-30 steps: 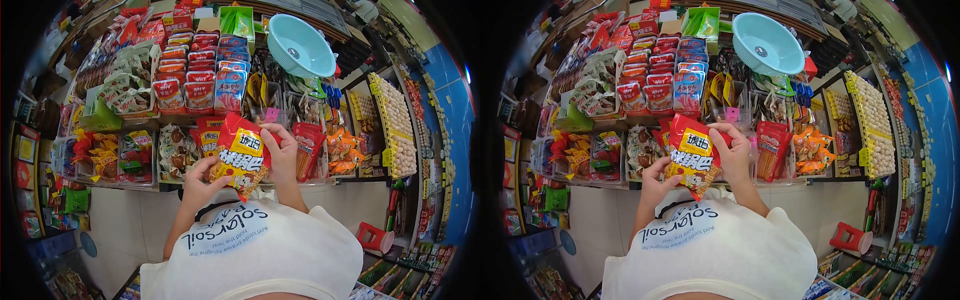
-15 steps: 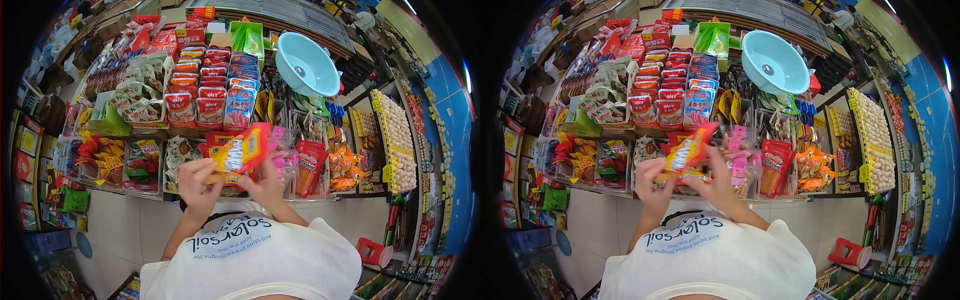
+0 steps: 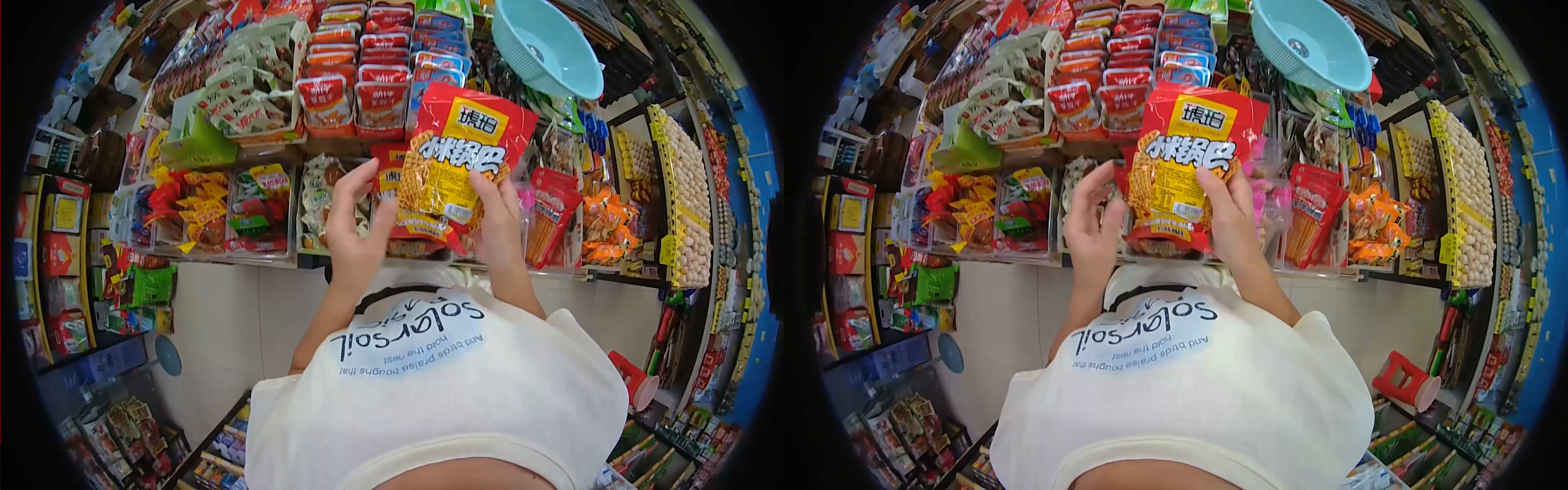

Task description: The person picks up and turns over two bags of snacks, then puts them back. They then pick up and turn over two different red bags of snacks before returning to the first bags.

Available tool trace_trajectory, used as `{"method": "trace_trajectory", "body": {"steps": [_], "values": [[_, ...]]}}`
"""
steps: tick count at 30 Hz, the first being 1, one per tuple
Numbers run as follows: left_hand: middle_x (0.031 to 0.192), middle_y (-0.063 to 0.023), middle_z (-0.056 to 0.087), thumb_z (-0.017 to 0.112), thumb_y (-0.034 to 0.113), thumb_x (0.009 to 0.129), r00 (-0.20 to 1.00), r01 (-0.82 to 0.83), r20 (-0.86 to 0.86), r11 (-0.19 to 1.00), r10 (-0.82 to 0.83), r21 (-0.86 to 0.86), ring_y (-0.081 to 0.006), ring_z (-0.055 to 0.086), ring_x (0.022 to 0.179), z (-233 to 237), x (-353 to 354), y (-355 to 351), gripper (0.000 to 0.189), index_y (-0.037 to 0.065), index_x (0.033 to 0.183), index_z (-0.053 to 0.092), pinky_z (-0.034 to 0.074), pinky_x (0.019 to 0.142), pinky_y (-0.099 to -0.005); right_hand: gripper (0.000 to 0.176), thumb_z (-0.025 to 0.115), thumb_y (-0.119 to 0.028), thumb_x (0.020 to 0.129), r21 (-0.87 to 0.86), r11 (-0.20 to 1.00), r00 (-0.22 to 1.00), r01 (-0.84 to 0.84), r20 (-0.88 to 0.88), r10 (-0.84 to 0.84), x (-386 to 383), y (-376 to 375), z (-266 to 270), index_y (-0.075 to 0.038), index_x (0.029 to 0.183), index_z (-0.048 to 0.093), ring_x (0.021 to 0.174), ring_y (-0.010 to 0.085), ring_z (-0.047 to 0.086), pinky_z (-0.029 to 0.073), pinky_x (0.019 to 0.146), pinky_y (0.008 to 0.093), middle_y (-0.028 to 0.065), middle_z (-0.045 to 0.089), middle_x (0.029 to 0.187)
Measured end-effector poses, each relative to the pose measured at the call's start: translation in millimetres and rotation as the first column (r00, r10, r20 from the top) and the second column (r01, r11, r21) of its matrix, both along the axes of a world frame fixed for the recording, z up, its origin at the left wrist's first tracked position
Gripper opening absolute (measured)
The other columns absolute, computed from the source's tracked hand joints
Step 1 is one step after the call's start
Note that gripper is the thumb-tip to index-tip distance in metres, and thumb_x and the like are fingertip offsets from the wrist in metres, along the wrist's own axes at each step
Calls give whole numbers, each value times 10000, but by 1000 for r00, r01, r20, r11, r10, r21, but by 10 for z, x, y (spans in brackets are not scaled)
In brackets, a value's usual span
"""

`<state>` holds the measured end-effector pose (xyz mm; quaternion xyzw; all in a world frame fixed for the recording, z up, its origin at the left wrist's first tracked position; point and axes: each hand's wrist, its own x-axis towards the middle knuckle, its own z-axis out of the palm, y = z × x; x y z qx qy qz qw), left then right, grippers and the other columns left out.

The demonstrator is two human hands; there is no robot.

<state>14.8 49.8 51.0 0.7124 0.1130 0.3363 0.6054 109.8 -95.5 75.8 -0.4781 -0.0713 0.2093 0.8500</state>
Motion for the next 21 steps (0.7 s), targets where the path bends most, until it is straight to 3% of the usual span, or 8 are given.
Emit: {"method": "trace_trajectory", "body": {"steps": [2, 5, 8, 9, 21], "values": [[1225, -113, 565, 599, 78, 922, 982, 189, 74, 872, -174, -452, -164, 526, 1143, 58, 4, 22, 361, -11, 1263, 520, 405, 994, -317, 325, 545, -117, 947, -18, 1000, 1000, -17, -20, 17, -26, 2, 21, -13, 1250, 490, 1055, 152, 577, 460, 925, 305, 87, 592, 1179], [1182, -97, 591, 588, 89, 942, 960, 259, 61, 784, -273, -564, -129, 545, 1098, -21, -35, 34, 352, -32, 1263, 511, 444, 950, -292, 331, 552, -122, 946, -29, 998, 999, -50, -15, 49, -29, 27, -25, -12, 1252, 492, 1054, 148, 579, 460, 922, 301, 85, 597, 1182], [1146, -88, 613, 602, 79, 934, 940, 305, 65, 738, -335, -602, -104, 573, 1028, -53, -49, -25, 352, -58, 1246, 512, 480, 891, -259, 321, 554, -122, 948, -37, 996, 997, -80, 11, 80, -21, 31, -93, -10, 1243, 501, 1046, 136, 577, 458, 916, 293, 82, 604, 1174], [1102, -83, 632, 624, 60, 917, 931, 274, -2, 703, -366, -656, -101, 596, 975, 46, -72, -30, 342, -73, 1216, 526, 494, 855, -239, 312, 554, -121, 949, -41, 995, 995, -92, 24, 93, -20, 31, -106, -10, 1236, 507, 1040, 130, 577, 458, 913, 287, 80, 609, 1168], [1088, -80, 646, 650, 32, 891, 922, 252, -70, 725, -381, -641, -94, 603, 962, 70, -68, -68, 334, -60, 1194, 544, 487, 861, -234, 280, 557, -117, 949, -66, 992, 993, -107, 34, 110, -17, 19, -156, -8, 1205, 520, 1005, 118, 586, 472, 880, 272, 77, 618, 1139]]}}
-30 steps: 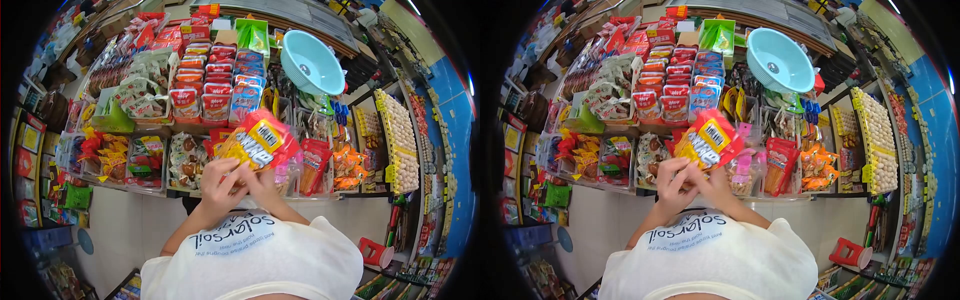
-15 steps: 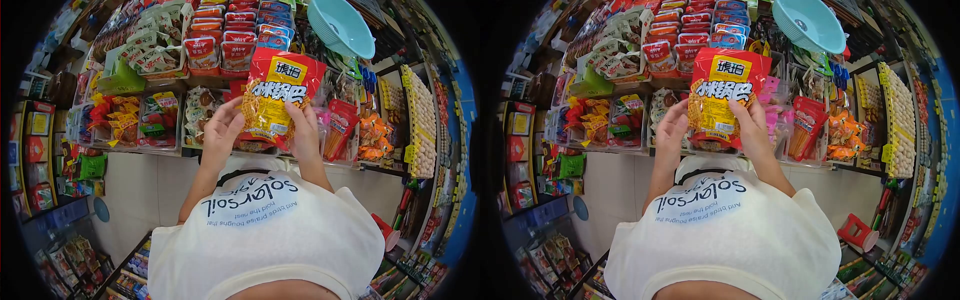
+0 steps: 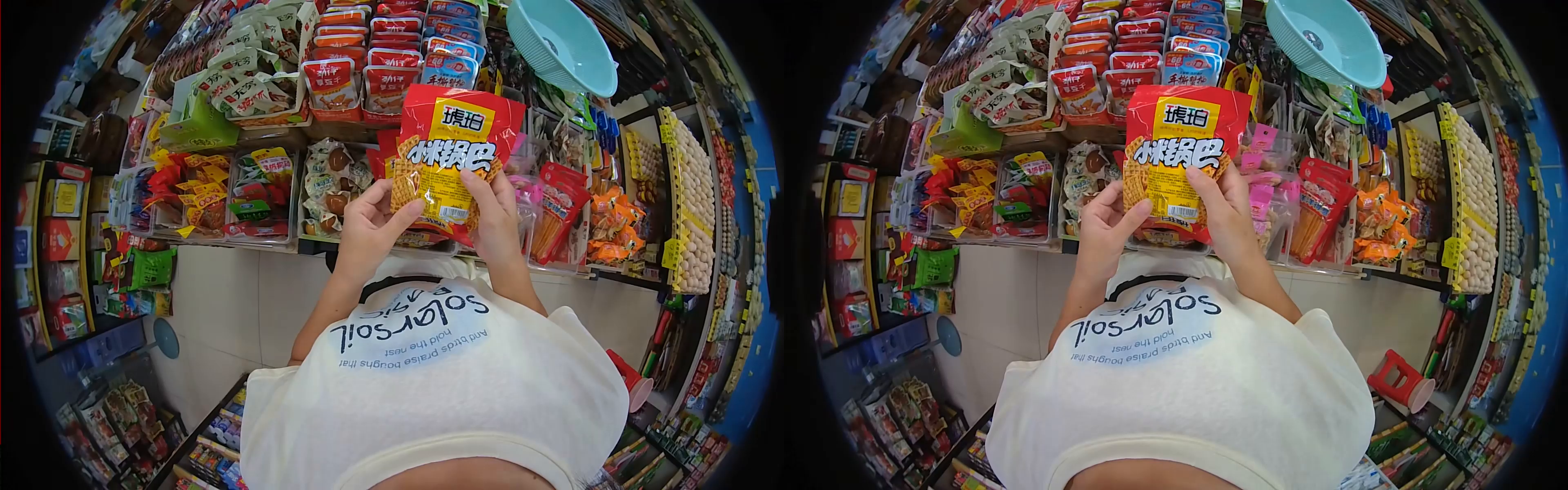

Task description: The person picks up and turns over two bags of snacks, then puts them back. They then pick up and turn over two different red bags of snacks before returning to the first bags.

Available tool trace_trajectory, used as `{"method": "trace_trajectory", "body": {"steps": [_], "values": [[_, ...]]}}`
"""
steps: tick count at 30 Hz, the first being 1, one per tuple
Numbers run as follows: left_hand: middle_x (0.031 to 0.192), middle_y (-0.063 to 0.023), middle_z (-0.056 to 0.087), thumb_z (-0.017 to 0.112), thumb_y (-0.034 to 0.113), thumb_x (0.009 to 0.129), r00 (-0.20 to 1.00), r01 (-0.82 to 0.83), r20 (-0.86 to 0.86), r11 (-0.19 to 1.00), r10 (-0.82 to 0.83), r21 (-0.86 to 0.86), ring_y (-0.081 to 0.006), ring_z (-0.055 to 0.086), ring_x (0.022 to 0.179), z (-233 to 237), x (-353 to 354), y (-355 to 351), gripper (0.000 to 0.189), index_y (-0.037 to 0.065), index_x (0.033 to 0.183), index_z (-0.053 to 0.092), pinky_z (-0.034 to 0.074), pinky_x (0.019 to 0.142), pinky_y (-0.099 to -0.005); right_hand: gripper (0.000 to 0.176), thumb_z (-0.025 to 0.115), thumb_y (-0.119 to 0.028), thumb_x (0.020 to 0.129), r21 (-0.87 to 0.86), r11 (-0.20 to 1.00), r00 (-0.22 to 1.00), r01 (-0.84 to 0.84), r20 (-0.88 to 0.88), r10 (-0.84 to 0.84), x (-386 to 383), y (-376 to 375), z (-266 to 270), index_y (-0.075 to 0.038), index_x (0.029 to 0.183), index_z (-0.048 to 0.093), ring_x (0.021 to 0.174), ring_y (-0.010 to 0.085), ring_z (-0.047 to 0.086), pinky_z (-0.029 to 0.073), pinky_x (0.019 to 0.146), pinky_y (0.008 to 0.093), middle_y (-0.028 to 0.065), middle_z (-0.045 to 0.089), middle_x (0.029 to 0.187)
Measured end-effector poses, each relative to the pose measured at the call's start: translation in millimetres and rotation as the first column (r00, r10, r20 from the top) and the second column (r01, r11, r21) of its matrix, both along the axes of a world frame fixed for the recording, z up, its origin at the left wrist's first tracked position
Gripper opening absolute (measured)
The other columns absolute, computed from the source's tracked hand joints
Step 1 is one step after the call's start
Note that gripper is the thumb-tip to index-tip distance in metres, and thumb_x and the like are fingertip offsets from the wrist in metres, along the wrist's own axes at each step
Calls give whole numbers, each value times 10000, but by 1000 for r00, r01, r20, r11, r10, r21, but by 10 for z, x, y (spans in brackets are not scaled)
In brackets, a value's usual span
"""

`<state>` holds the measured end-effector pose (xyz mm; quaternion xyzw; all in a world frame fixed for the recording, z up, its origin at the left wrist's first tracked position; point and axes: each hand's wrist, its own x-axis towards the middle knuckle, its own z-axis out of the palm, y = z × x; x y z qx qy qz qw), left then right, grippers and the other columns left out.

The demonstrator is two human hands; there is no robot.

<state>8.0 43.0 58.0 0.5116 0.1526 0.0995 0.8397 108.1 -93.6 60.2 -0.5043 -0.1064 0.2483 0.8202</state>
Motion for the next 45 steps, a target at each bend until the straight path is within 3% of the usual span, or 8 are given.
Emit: {"method": "trace_trajectory", "body": {"steps": [4, 7, 13, 15, 20, 27, 34, 45], "values": [[1189, -100, 608, 679, 68, 872, 998, -50, -21, 994, 52, 94, -131, 594, 1021, -30, 21, -26, 415, -45, 1242, 528, 482, 887, -264, 279, 561, -114, 948, 6, 999, 999, 38, 36, -38, -10, 27, 33, -4, 1200, 519, 997, 122, 589, 472, 876, 273, 79, 618, 1140], [1293, -113, 542, 712, 116, 845, 953, -300, 212, 584, 216, 754, -180, 546, 1138, -96, 43, 2, 525, -30, 1302, 497, 467, 926, -300, 269, 566, -97, 946, 1, 987, 974, 160, 161, -158, -14, 59, 62, 4, 1190, 517, 1001, 124, 590, 470, 875, 272, 83, 616, 1147], [1356, -112, 467, 708, 137, 850, 956, -139, 281, 972, 82, 190, -200, 475, 1228, -72, 25, -86, 643, -24, 1387, 392, 444, 967, -326, 440, 697, -137, 855, -249, 950, 900, 187, 431, -64, -78, 170, 96, 2, 1235, 526, 1062, 211, 591, 463, 905, 306, 131, 611, 1187], [1367, -111, 434, 689, 154, 874, 953, -64, 300, 996, 41, 69, -180, 463, 1228, -160, -13, -106, 628, -26, 1388, 376, 440, 974, -331, 614, 755, -140, 773, -352, 908, 582, 226, 797, 164, -110, 197, 196, -5, 1314, 496, 1107, 296, 573, 454, 937, 355, 169, 597, 1211], [1117, -65, 615, 551, 138, 974, 977, -192, 122, 966, 173, 171, -89, 580, 987, -136, -62, 74, 297, -25, 1219, 509, 472, 869, -255, 528, 704, -11, 768, -328, 937, 594, 122, 780, 196, -224, 189, 137, -9, 1274, 552, 1139, 306, 559, 448, 973, 373, 178, 576, 1257], [1180, -82, 612, 577, 134, 960, 975, -156, 134, 975, 178, -159, -108, 580, 1047, -93, -48, 189, 329, -24, 1241, 511, 468, 909, -272, 433, 697, -46, 811, -350, 878, 761, 326, 649, -24, -99, 132, 34, -21, 1223, 565, 1031, 184, 576, 484, 832, 294, 129, 589, 1217], [1188, -75, 603, 584, 57, 931, 974, -125, 176, 987, 141, -100, -125, 574, 1090, -87, -54, 142, 363, -16, 1270, 478, 456, 953, -279, 392, 618, -73, 921, -187, 982, 967, -18, 247, 65, -140, 155, 91, 58, 1267, 489, 1007, 116, 589, 486, 860, 249, 107, 614, 1155], [1197, -99, 603, 618, 92, 925, 977, -101, 177, 990, 118, -101, -127, 581, 1067, -115, -48, 166, 404, -21, 1286, 474, 477, 933, -280, 339, 620, -77, 924, -207, 978, 966, -39, 244, 90, -129, 130, 91, 54, 1219, 518, 971, 113, 606, 496, 842, 243, 100, 638, 1093]]}}
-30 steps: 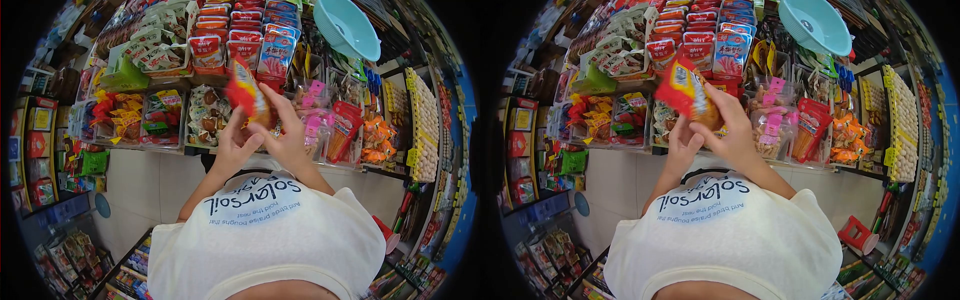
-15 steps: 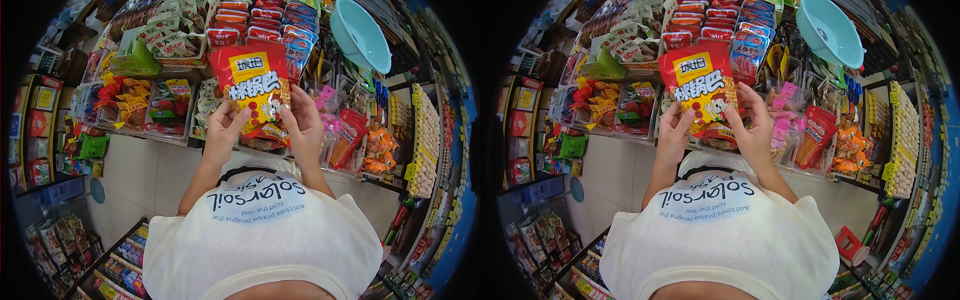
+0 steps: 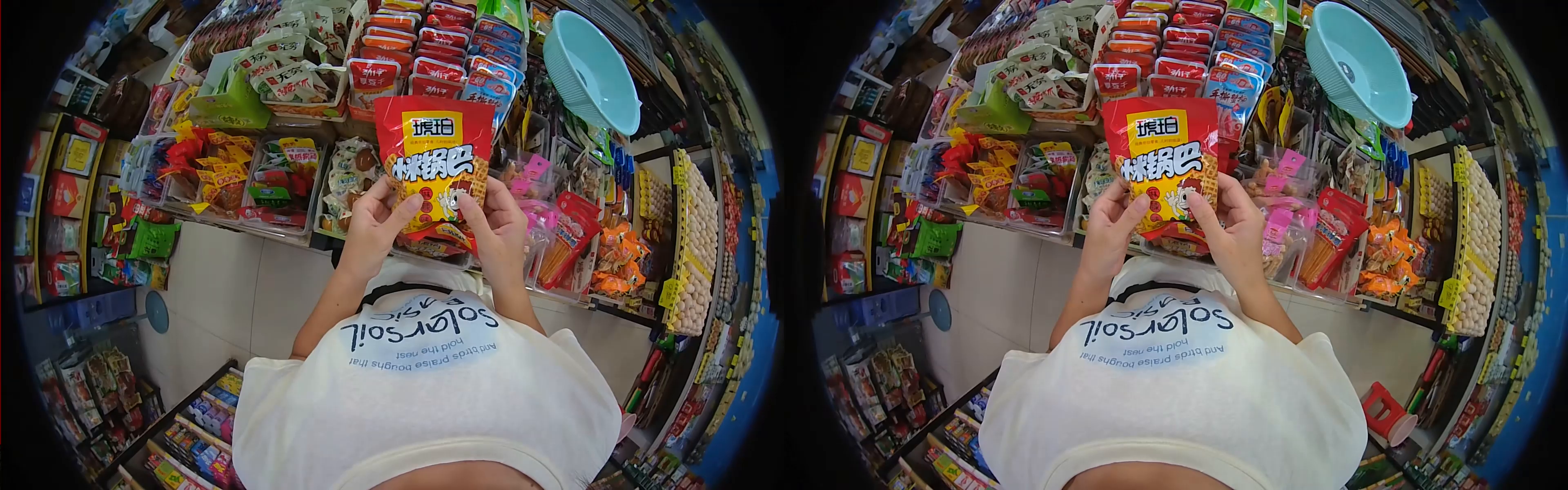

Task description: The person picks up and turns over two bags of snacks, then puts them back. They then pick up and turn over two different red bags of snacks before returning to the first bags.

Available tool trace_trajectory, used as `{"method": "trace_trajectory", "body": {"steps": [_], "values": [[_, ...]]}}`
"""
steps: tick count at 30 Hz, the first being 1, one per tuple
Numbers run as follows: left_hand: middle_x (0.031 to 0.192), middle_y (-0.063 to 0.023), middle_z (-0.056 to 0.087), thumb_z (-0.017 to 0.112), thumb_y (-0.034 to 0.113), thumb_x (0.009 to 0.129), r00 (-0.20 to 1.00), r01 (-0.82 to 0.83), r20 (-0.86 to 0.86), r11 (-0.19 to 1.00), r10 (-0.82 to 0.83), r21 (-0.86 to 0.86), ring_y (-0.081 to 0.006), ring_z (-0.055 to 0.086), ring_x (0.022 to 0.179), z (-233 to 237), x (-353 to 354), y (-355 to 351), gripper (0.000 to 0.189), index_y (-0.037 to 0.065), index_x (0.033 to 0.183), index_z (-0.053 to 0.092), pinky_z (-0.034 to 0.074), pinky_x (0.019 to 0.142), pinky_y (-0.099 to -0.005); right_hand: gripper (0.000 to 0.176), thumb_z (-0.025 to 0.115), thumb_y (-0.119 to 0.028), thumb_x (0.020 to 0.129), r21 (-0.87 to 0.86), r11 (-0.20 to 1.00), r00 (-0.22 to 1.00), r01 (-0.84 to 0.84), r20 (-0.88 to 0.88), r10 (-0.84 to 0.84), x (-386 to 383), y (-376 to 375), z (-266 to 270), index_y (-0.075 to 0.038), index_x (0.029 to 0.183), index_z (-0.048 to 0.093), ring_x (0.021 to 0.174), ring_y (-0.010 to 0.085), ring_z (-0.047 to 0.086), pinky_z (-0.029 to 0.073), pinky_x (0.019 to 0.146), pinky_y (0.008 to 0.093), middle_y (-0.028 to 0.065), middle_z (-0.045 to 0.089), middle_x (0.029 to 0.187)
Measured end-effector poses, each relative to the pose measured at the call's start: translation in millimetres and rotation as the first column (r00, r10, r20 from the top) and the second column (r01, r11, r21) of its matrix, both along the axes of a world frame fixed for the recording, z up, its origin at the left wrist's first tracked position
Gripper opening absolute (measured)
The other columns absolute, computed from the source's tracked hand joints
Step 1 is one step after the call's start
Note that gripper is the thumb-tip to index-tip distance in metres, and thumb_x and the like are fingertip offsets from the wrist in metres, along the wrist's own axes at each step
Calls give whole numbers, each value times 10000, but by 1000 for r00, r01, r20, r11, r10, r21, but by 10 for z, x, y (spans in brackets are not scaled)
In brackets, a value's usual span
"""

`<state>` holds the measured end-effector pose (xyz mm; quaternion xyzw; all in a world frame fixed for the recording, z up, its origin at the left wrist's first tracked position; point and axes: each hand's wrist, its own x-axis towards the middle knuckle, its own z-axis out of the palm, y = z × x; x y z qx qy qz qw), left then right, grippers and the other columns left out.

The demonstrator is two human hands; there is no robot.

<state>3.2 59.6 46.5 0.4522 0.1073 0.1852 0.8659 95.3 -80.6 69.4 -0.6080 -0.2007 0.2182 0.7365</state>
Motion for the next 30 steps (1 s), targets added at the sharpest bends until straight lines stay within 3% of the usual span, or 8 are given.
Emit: {"method": "trace_trajectory", "body": {"steps": [15, 21, 24, 26, 27, 28, 29, 30], "values": [[1194, -94, 601, 614, 66, 921, 1000, -4, -2, 999, 4, 46, -118, 576, 1069, 22, -9, -22, 402, -29, 1285, 472, 475, 932, -271, 311, 614, -85, 931, 5, 1000, 1000, -4, 16, 4, 12, -11, -43, 52, 1197, 530, 960, 106, 601, 491, 828, 237, 95, 638, 1085], [1172, -78, 606, 656, 56, 890, 990, 137, -33, 974, -134, 181, -113, 581, 1047, 43, -41, -30, 401, -30, 1255, 512, 479, 913, -259, 302, 685, -50, 867, 5, 1000, 999, -17, 50, 17, 99, -157, -42, 39, 1136, 579, 870, 109, 630, 509, 793, 256, 73, 669, 1018], [1155, -82, 612, 662, 62, 888, 974, 225, -70, 963, -217, 151, -111, 580, 1042, 53, -50, -55, 397, -34, 1247, 521, 481, 901, -266, 325, 728, -22, 816, 11, 996, 995, -90, 55, 89, 197, -192, 77, 42, 1112, 611, 848, 114, 642, 515, 774, 259, 78, 688, 990], [1150, -82, 625, 684, 92, 875, 969, 238, -122, 951, -217, 199, -125, 589, 1030, 8, -44, -51, 388, -21, 1222, 553, 486, 896, -284, 324, 740, -3, 795, -28, 999, 994, -27, 103, 29, 268, -206, 131, 49, 1098, 637, 861, 118, 645, 515, 783, 260, 95, 695, 991], [1155, -83, 628, 692, 113, 869, 989, 123, -119, 923, -85, 365, -131, 595, 1021, -11, -22, -53, 380, -12, 1206, 569, 488, 890, -289, 300, 734, 0, 801, -46, 997, 975, 63, 215, -51, 343, -231, 101, 51, 1085, 653, 848, 114, 645, 515, 779, 262, 91, 698, 976], [1161, -84, 631, 700, 134, 863, 995, 9, -94, 854, 46, 519, -137, 601, 1012, -35, 1, -53, 373, -3, 1190, 585, 490, 884, -294, 300, 734, 0, 801, -50, 996, 975, 68, 213, -56, 387, -236, 105, 51, 1085, 653, 848, 114, 645, 515, 779, 262, 91, 698, 976], [1152, -95, 637, 723, 178, 835, 992, -62, -57, 828, 112, 557, -191, 602, 1019, -80, 34, -41, 395, 21, 1177, 601, 475, 896, -324, 296, 733, -7, 807, -1, 982, 967, 190, 173, -187, 422, -237, 118, 49, 1086, 653, 843, 111, 644, 511, 770, 257, 87, 697, 979], [1152, -95, 637, 723, 178, 835, 992, -57, -59, 830, 108, 555, -191, 602, 1019, -87, 43, -23, 395, 21, 1177, 601, 475, 896, -324, 292, 732, -14, 812, 43, 950, 941, 310, 127, -313, 447, -253, 126, 47, 1087, 653, 838, 107, 643, 506, 761, 252, 83, 697, 982]]}}
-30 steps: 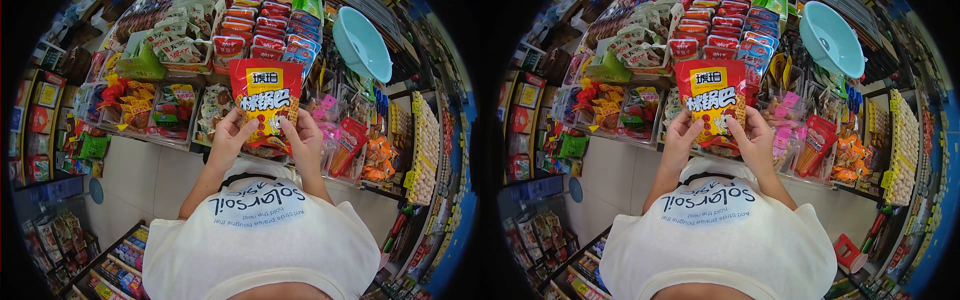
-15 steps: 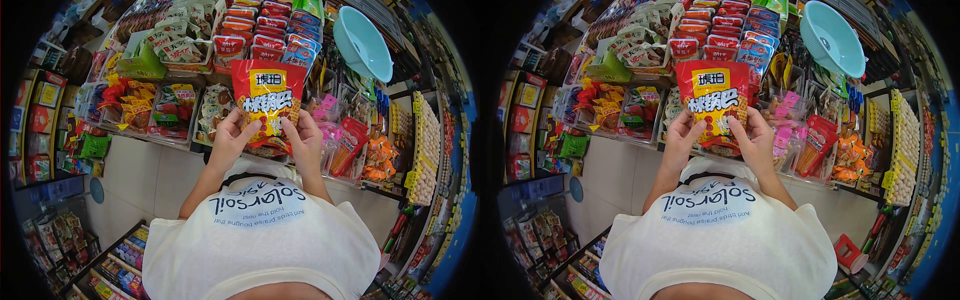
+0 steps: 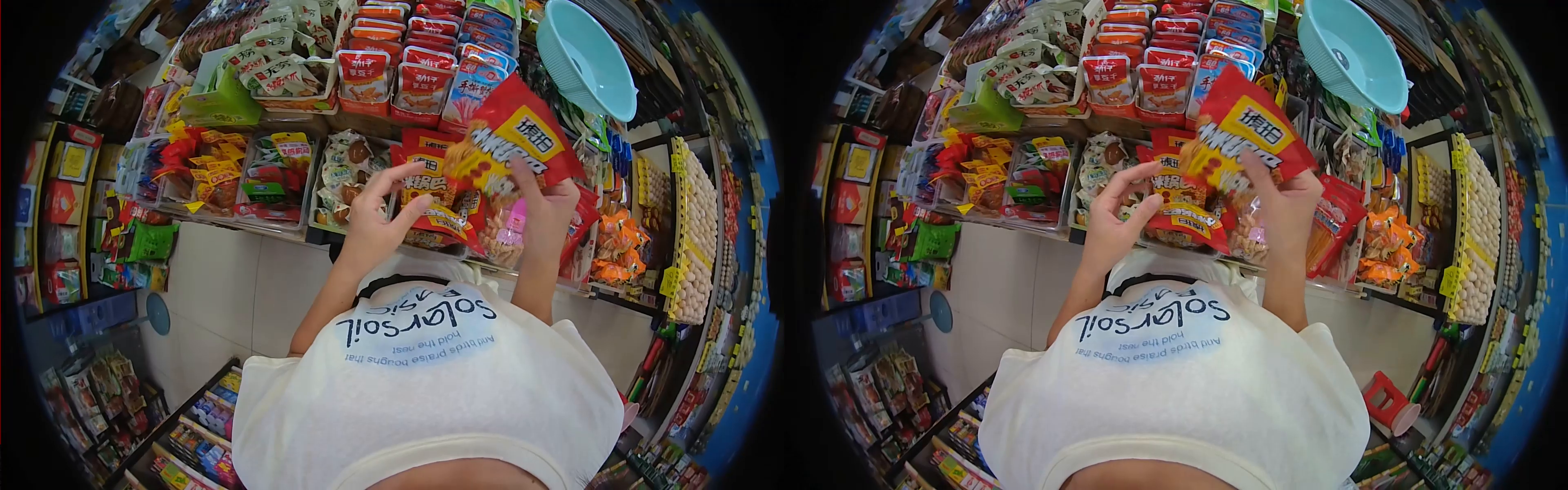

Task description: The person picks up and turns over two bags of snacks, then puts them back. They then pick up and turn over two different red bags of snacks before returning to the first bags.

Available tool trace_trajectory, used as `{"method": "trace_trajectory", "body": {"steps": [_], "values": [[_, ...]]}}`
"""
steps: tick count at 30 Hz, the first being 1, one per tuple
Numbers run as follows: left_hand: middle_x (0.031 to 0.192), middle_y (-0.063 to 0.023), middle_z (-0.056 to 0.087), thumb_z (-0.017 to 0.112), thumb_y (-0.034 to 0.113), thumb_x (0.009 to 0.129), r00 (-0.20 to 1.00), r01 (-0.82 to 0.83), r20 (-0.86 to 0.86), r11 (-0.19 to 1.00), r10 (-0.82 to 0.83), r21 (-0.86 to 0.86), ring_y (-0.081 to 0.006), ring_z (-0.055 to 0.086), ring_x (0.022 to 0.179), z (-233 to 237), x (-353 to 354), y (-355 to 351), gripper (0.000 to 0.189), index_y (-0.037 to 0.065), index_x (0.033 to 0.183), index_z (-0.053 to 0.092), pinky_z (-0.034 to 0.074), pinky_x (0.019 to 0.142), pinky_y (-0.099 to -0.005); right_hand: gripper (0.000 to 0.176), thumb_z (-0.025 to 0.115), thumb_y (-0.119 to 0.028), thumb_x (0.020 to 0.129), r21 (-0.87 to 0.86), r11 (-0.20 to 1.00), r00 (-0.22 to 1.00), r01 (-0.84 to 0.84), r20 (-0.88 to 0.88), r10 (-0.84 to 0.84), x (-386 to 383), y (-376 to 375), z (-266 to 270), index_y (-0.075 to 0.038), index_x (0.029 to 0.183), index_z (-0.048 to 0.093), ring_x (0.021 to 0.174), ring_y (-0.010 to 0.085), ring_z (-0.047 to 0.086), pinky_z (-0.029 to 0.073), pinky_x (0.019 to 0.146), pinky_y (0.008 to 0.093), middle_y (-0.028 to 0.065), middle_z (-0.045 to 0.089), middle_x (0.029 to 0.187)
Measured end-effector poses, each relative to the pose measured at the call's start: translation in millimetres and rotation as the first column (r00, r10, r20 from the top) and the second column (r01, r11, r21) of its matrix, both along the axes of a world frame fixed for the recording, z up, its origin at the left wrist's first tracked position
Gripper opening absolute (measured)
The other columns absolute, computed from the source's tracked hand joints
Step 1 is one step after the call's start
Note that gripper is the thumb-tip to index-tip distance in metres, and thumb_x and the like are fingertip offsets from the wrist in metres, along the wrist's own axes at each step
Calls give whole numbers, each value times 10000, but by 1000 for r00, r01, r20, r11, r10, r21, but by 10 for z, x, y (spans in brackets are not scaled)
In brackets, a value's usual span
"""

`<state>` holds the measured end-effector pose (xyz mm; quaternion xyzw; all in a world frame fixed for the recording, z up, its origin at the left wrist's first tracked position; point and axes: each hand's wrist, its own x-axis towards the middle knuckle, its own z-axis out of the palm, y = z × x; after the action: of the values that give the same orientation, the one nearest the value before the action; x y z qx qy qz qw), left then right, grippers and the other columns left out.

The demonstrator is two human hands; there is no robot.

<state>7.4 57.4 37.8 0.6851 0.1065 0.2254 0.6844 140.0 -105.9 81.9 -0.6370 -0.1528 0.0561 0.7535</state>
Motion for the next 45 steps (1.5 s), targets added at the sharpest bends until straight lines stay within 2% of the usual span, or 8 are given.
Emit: {"method": "trace_trajectory", "body": {"steps": [2, 6, 16, 23, 25, 28, 33, 45], "values": [[1127, -115, 635, 734, 190, 815, 990, -85, -74, 931, 119, 356, -244, 584, 1039, -10, -4, 41, 420, 27, 1178, 601, 454, 909, -346, 283, 728, -53, 833, -65, 998, 999, 28, 30, -26, 31, -57, -40, 40, 1090, 656, 821, 95, 635, 493, 718, 228, 73, 698, 981], [1101, -129, 635, 731, 200, 811, 986, -105, -70, 895, 149, 434, -274, 574, 1035, -81, 30, -2, 409, 37, 1165, 606, 440, 917, -358, 283, 717, -99, 857, -135, 990, 999, 43, 9, -42, 31, -74, -135, 31, 1102, 657, 802, 73, 617, 470, 680, 199, 62, 699, 975], [1072, -135, 660, 669, 188, 875, 984, -57, -159, 987, 81, 152, -237, 639, 972, -232, 19, -29, 320, 9, 1135, 614, 500, 837, -329, 296, 709, -74, 832, -488, 828, 943, -278, 26, 332, 97, 37, -447, -8, 1113, 645, 864, 103, 636, 491, 738, 240, 79, 706, 960], [1136, -132, 659, 648, 193, 893, 975, -3, -223, 996, 24, 92, -227, 637, 1029, -263, 9, -34, 331, 16, 1170, 604, 498, 859, -333, 345, 719, -89, 811, -660, 745, 948, -99, 164, 271, 60, 48, -453, -26, 1140, 637, 735, 89, 605, 448, 608, 233, 90, 712, 942], [1142, -133, 657, 637, 187, 900, 979, 26, -203, 990, 3, 141, -231, 634, 1036, -286, 20, -37, 328, 11, 1175, 600, 488, 873, -336, 268, 714, -160, 801, -738, 674, 926, -30, 233, 296, 85, 59, -501, -77, 1053, 677, 775, 318, 665, 506, 670, 367, 184, 674, 882], [1148, -140, 652, 622, 171, 909, 977, 48, -212, 991, -21, 123, -235, 633, 1029, -269, 5, -31, 315, 4, 1175, 599, 486, 872, -330, 253, 710, -167, 798, -736, 677, 902, 15, 302, 308, 118, 43, -563, -92, 1038, 689, 741, 355, 636, 498, 662, 397, 179, 667, 838], [1157, -149, 626, 555, 24, 883, 977, 83, -211, 959, -25, 271, -263, 633, 990, -299, -139, 51, 343, 35, 1225, 574, 492, 859, -318, 287, 728, -117, 791, -794, 608, 916, 24, 261, 305, 133, 33, -343, -39, 1062, 673, 625, 211, 616, 477, 609, 301, 145, 694, 859], [1141, -155, 603, 698, 84, 788, 959, 239, -248, 853, -133, 464, -316, 577, 1029, -315, -123, -8, 456, 79, 1227, 578, 460, 895, -379, 245, 680, -127, 811, -767, 639, 864, 47, 352, 359, 78, 167, -413, -76, 1047, 642, 784, 345, 650, 503, 661, 416, 159, 680, 884]]}}
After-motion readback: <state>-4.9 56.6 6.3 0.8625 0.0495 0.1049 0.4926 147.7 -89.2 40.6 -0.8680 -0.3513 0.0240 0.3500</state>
